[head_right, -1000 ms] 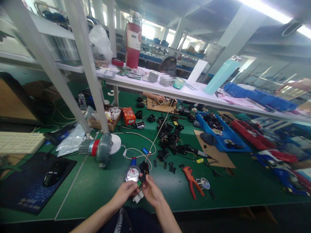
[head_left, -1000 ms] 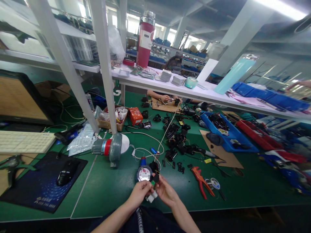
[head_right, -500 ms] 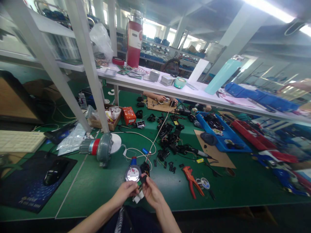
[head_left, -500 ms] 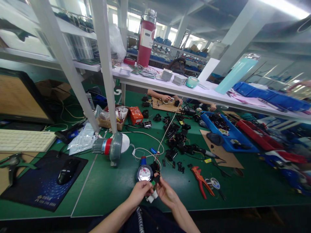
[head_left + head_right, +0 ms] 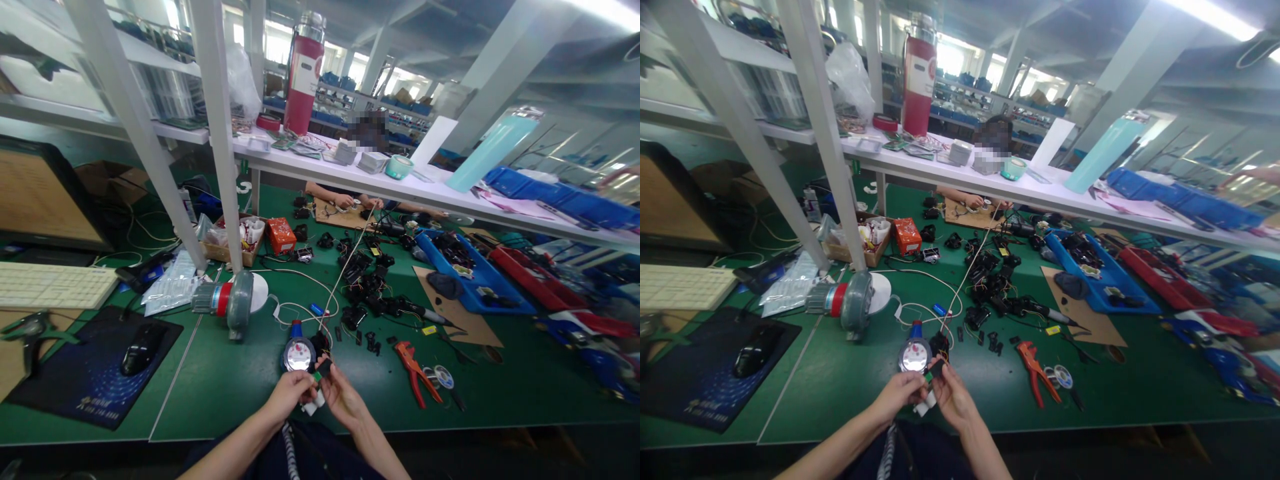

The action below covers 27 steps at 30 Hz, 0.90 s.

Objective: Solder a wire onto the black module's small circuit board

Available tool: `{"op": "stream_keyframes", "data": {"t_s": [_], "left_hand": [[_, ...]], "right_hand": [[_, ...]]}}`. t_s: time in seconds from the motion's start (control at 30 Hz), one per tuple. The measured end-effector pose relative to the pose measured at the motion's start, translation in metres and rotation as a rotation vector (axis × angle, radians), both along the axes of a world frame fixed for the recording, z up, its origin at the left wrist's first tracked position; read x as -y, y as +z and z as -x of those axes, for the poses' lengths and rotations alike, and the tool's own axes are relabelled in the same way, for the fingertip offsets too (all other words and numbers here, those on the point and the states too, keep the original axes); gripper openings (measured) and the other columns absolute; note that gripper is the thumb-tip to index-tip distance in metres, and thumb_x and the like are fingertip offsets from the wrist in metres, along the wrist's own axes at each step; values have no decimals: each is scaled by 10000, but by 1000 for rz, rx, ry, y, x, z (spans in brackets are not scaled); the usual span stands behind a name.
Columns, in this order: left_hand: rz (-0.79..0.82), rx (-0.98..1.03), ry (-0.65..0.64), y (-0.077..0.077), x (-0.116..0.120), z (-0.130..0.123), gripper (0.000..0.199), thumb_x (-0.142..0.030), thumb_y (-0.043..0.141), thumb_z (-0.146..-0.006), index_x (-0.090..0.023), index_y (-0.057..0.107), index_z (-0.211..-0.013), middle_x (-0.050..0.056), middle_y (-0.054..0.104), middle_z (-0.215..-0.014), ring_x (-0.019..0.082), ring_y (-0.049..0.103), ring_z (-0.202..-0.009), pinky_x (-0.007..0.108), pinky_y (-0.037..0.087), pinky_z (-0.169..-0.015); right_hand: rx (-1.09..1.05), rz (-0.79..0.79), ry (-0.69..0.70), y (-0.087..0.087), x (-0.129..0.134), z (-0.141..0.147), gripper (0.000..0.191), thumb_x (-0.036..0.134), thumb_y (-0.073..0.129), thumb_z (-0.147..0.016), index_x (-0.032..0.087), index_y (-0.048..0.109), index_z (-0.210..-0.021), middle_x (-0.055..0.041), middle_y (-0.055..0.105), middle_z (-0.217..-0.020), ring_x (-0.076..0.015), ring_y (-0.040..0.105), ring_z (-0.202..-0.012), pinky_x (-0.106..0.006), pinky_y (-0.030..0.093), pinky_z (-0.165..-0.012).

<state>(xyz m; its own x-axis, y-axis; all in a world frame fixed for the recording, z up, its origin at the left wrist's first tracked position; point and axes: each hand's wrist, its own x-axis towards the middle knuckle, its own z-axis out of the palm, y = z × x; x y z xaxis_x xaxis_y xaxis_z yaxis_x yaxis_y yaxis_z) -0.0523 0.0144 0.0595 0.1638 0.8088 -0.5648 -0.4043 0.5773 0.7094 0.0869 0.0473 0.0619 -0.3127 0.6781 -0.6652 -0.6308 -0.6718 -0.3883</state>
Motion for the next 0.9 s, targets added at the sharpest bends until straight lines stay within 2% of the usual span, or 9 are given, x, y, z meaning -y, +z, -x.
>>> {"op": "stream_keyframes", "data": {"t_s": [0.27, 0.47, 0.7, 0.9], "left_hand": [[0, 10, -1, 0, 2, 0, 477, -543, 697, -495, -112, 579, -662, 29, 592, -581, 116, 511, -537, 259, 387, -605], [3, -19, 6, -1, 1, 0, 466, -543, 702, -488, -121, 578, -642, 25, 594, -566, 120, 519, -541, 264, 397, -614], [7, -46, 16, -4, -1, 0, 434, -524, 681, -484, -128, 588, -636, 19, 595, -542, 122, 513, -524, 263, 394, -592], [6, -14, 19, -6, 1, -1, 444, -531, 708, -469, -133, 573, -614, 25, 598, -538, 120, 511, -515, 259, 381, -582]], "right_hand": [[18, -30, 41, 1, 1, -1, 394, 192, 818, -534, 152, 692, -905, -50, 709, -912, -120, 657, -793, -192, 523, -710], [57, -8, -24, 3, 1, 4, 400, 189, 836, -486, 131, 695, -856, -59, 712, -867, -115, 655, -756, -181, 515, -688], [86, -21, -27, 3, 1, 6, 397, 213, 843, -470, 155, 701, -837, -46, 715, -855, -106, 660, -750, -166, 521, -660], [151, -80, 40, 1, -1, 3, 409, 215, 842, -483, 135, 692, -856, -76, 713, -851, -138, 665, -752, -214, 526, -668]]}}
